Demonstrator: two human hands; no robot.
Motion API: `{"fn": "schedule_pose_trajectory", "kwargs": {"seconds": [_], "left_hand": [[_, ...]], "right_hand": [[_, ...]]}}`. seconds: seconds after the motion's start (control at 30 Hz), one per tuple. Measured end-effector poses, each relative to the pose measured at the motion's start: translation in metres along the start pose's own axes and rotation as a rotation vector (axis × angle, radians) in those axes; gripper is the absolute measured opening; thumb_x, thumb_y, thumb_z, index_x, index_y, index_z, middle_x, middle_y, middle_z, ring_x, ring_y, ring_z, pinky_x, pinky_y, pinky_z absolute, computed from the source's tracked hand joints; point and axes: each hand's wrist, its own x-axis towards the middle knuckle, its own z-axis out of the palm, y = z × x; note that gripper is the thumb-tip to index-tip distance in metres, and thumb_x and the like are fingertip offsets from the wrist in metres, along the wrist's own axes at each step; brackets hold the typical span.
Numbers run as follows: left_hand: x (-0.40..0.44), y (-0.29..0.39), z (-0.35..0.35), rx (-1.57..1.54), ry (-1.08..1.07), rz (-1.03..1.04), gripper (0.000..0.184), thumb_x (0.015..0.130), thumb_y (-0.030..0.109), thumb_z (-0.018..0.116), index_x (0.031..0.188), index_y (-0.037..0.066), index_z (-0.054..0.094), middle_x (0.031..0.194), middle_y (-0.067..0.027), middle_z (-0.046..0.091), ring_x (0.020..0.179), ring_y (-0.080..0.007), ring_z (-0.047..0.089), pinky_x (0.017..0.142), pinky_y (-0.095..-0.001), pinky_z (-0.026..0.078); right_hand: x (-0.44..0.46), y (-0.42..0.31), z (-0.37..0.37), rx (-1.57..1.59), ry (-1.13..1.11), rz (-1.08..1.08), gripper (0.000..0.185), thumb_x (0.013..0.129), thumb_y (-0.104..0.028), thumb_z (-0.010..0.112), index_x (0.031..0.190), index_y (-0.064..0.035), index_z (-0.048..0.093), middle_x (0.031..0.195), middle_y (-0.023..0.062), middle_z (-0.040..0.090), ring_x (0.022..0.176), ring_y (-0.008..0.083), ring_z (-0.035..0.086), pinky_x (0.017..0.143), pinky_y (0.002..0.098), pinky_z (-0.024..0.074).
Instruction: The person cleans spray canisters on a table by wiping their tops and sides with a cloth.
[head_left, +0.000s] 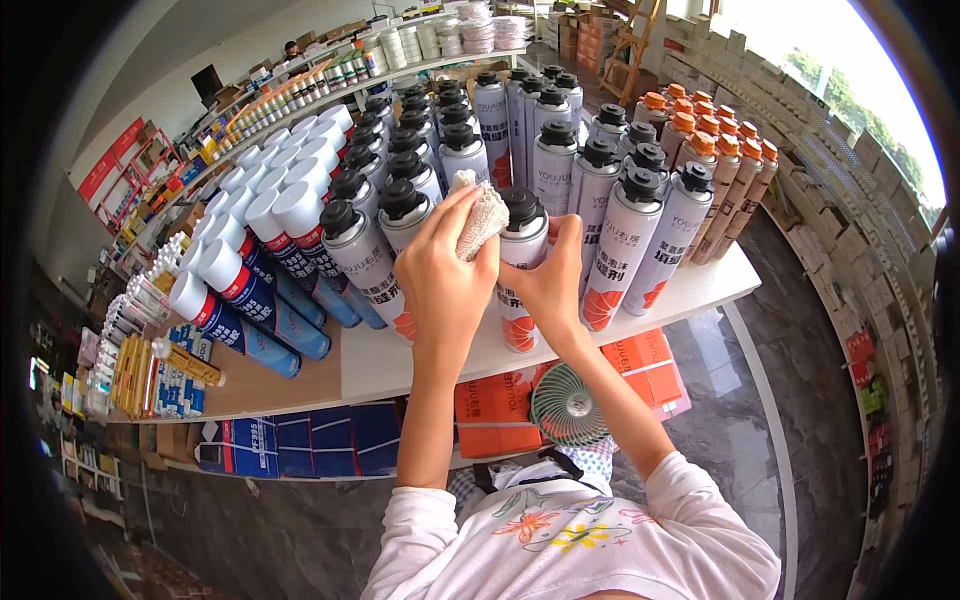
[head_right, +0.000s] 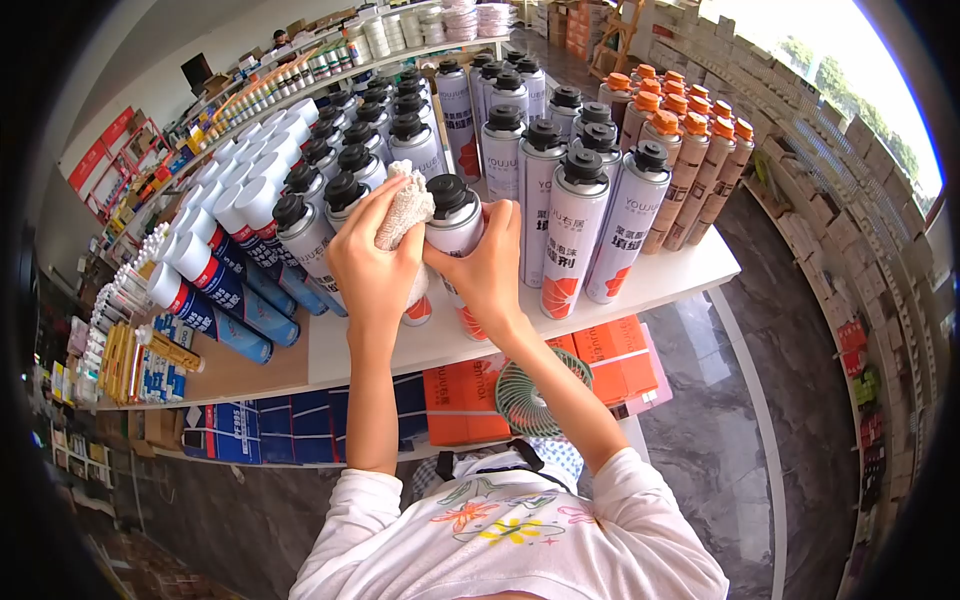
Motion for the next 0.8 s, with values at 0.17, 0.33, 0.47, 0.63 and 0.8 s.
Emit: {"fn": "schedule_pose_trajectory", "kwargs": {"seconds": [0.17, 0.33, 0.47, 0.63, 0.8], "left_hand": [[-0.009, 0.005, 0.018, 0.128, 0.084, 0.194, 0.031, 0.076, -0.003, 0.074, 0.106, 0.001, 0.076, 0.109, -0.0111, 0.076, 0.095, -0.0263, 0.074, 0.085, -0.0329, 0.058], [-0.016, 0.005, 0.013, 0.226, 0.044, 0.397, 0.039, 0.069, -0.005, 0.074, 0.106, 0.005, 0.078, 0.108, -0.0039, 0.076, 0.097, -0.0279, 0.073, 0.081, -0.0338, 0.059], [-0.01, -0.003, 0.01, 0.183, 0.003, 0.392, 0.039, 0.069, -0.005, 0.072, 0.107, 0.004, 0.077, 0.109, -0.0072, 0.076, 0.097, -0.0291, 0.073, 0.085, -0.0351, 0.059], [0.004, -0.019, 0.013, -0.108, 0.041, 0.009, 0.029, 0.075, -0.001, 0.072, 0.104, 0.0, 0.075, 0.1, -0.0151, 0.076, 0.091, -0.0288, 0.075, 0.084, -0.0338, 0.058], [0.009, -0.005, 0.006, 0.055, -0.032, -0.079, 0.03, 0.077, -0.001, 0.07, 0.106, -0.002, 0.075, 0.098, -0.0183, 0.075, 0.087, -0.0271, 0.075, 0.08, -0.0324, 0.057]], "right_hand": [[-0.003, 0.001, 0.012, -0.039, 0.103, -0.011, 0.062, 0.07, -0.015, 0.087, 0.107, 0.0042, 0.041, 0.106, 0.0211, 0.044, 0.101, 0.0391, 0.047, 0.088, 0.0456, 0.0425], [-0.002, 0.01, 0.016, -0.098, 0.121, -0.036, 0.059, 0.071, -0.014, 0.086, 0.104, 0.0038, 0.04, 0.104, 0.0208, 0.043, 0.096, 0.0393, 0.046, 0.084, 0.0458, 0.042], [-0.004, 0.005, 0.017, -0.095, 0.114, -0.052, 0.06, 0.069, -0.012, 0.086, 0.105, 0.004, 0.041, 0.105, 0.0205, 0.043, 0.097, 0.0389, 0.046, 0.085, 0.0451, 0.0424], [-0.005, 0.001, 0.018, -0.073, 0.116, -0.013, 0.063, 0.066, -0.012, 0.088, 0.106, 0.0035, 0.042, 0.105, 0.0206, 0.043, 0.101, 0.0396, 0.046, 0.087, 0.0463, 0.0425], [-0.004, 0.001, 0.021, -0.109, 0.135, -0.037, 0.062, 0.068, -0.018, 0.088, 0.104, 0.0034, 0.042, 0.104, 0.0206, 0.042, 0.099, 0.041, 0.046, 0.086, 0.0494, 0.0405]]}}
